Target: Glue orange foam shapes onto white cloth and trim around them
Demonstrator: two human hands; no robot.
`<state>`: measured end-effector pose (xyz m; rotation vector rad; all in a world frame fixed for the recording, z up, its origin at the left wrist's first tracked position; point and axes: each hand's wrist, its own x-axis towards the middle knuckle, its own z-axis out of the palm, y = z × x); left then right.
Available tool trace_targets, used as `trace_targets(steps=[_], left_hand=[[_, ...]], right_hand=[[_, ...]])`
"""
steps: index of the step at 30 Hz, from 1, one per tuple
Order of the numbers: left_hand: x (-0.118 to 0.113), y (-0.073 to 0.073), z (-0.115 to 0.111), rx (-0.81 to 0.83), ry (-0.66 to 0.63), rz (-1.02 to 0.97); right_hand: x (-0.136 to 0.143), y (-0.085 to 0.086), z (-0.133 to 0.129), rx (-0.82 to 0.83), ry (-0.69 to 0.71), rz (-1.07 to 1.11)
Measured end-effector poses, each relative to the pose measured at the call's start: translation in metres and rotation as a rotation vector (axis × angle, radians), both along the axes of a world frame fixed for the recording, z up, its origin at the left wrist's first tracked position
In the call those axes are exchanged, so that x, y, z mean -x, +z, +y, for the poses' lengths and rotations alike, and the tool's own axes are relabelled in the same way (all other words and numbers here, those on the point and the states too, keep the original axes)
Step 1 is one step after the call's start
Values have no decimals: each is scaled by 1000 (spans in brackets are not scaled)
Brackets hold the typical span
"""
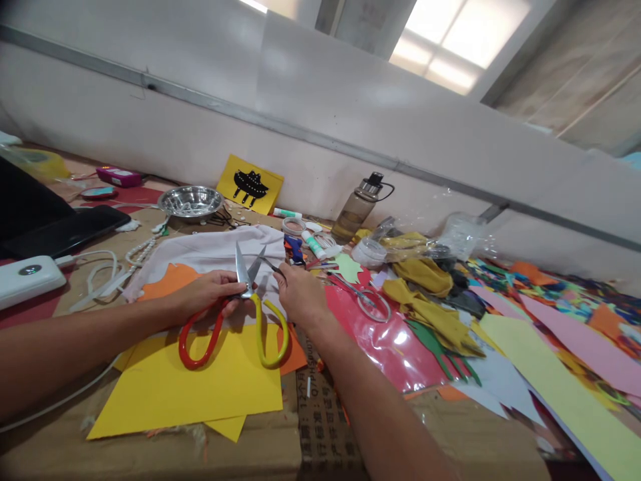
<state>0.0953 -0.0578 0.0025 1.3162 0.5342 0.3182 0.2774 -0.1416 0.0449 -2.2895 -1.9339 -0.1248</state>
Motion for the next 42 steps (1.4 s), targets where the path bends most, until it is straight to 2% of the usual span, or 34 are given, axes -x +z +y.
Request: trace_targets(steps=[5,10,15,20,29,34,37,42], left_hand=[[0,-2,1,10,12,-7],[1,-4,3,-17,3,-8],[2,1,-1,6,23,-13],[2,7,-4,21,29,-8],[4,6,-3,19,18,-6],[3,3,-1,16,9,-16],[2,-1,1,18,0,-14],[3,0,1,-47,-20,61]], right_hand=[[-1,-9,1,-87,75,-33],[-2,-14,1,-59,171,-73],[-8,-7,-2,-60,185,-124],[-9,1,-5,-59,170,-70],[-4,7,-7,24,211,-7],[-12,9,-7,-10,231,52],[-15,10,-6,-46,204,166],[-15,13,-6,-45,89,222]])
